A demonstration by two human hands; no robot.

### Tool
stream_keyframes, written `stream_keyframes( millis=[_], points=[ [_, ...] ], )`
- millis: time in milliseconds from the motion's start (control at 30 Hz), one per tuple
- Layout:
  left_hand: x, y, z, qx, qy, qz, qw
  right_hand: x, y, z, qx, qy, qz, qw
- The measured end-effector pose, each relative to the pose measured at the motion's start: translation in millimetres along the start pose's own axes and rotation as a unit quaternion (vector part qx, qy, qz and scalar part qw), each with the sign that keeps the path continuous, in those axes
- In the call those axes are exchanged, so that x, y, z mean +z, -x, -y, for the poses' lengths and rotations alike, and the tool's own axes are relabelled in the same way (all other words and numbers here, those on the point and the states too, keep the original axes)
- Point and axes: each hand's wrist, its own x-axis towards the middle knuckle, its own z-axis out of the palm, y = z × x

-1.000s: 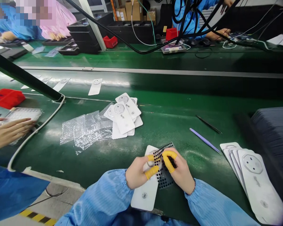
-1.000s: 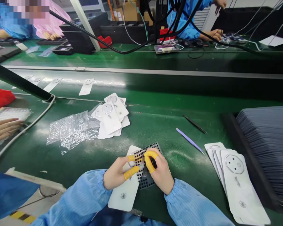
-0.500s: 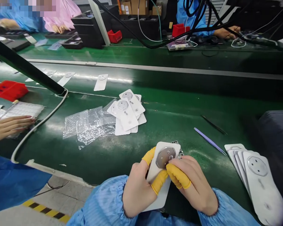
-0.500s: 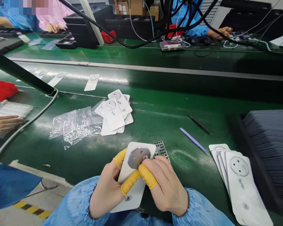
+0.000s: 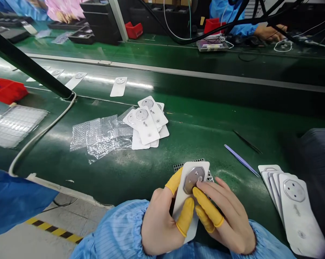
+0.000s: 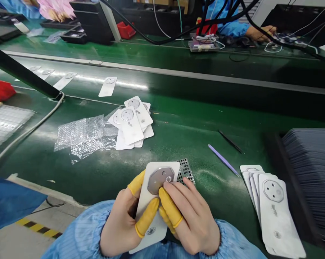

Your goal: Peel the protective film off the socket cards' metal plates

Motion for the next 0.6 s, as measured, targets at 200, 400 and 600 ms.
stream_keyframes(
  millis=[200, 400, 600],
  points=[
    [3.0, -3, -10, 0.005, -0.012, -0.006, 1.0, 4, 0, 3, 0.031, -0.008, -0.023, 0.999],
    [4.9, -1, -8, -0.02, -0.014, -0.024, 0.999, 5, -7, 4, 0.047, 0.009, 0.017, 0.999],
    [9.5, -3, 6, -0.052, 0.08, -0.042, 0.995, 13, -4, 2, 0.073, -0.065, 0.046, 0.994]
  ],
)
